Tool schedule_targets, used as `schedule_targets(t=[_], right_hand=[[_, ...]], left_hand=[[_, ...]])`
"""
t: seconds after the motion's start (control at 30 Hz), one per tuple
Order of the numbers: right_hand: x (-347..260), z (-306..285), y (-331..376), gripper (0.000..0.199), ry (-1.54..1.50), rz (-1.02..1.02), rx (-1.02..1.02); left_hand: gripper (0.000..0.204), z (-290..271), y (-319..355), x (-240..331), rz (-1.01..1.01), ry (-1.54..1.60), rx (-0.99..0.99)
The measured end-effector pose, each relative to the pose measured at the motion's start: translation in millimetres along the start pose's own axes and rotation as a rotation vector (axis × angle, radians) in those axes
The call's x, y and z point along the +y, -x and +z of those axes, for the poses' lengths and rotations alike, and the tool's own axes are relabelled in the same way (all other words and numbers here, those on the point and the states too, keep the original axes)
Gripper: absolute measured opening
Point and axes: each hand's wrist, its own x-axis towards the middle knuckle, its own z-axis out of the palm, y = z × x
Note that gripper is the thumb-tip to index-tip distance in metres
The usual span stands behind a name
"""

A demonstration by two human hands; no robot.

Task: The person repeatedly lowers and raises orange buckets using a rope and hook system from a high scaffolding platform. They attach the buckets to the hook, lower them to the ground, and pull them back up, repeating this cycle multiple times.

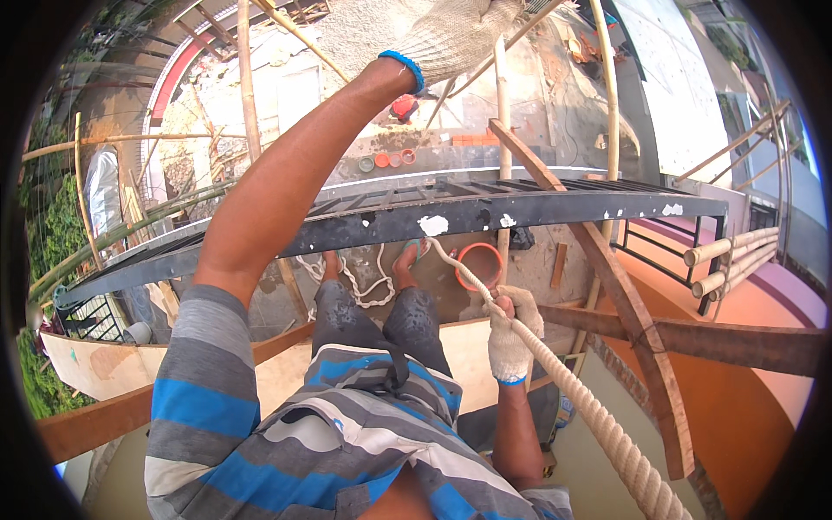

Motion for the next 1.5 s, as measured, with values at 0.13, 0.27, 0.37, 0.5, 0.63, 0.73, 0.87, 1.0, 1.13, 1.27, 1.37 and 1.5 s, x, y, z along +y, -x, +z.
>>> schedule_targets(t=[0.13, 0.27, 0.37, 0.5, 0.63, 0.73, 0.87, 1.0, 1.13, 1.27, 1.37, 1.5], right_hand=[[-6, -2, -4, 0.021, -0.001, -0.029, -0.011], [-8, 4, -6, 0.027, 0.011, -0.052, -0.009], [-5, 6, -8, 0.021, 0.036, -0.040, -0.031], [-11, 13, -5, 0.010, 0.027, -0.030, -0.143], [-22, 28, 3, 0.024, -0.017, -0.102, -0.175], [-38, 30, 10, 0.030, -0.037, -0.088, -0.231], [-46, 33, 20, 0.034, -0.040, -0.120, -0.248], [-53, 36, 14, 0.029, -0.191, -0.010, -0.232], [-10, 40, 5, 0.025, -0.099, 0.068, -0.231], [43, 47, -4, 0.024, 0.004, 0.150, -0.228], [69, 49, -3, 0.022, 0.006, 0.170, -0.211], [68, 44, -2, 0.021, -0.030, 0.271, -0.236]], left_hand=[[0.047, -2, 19, -27, 0.052, 0.069, 0.032], [0.052, -9, 28, -35, -0.043, -0.051, 0.033], [0.052, -20, 34, -45, -0.290, -0.046, -0.086], [0.049, -18, 45, -41, -0.213, -0.129, 0.075], [0.058, -26, 75, -88, -0.398, -0.357, 0.015], [0.046, -27, 98, -127, -0.592, -0.394, -0.108], [0.044, -38, 149, -197, -0.738, -0.698, -0.437], [0.049, -44, 175, -260, -0.736, -0.599, -0.135], [0.058, -68, 124, -185, -0.716, -0.572, 0.031], [0.056, -97, 97, -142, -0.550, -0.647, 0.261], [0.054, -118, 86, -127, -0.521, -0.742, 0.307], [0.053, -140, 94, -128, -0.517, -0.803, 0.301]])
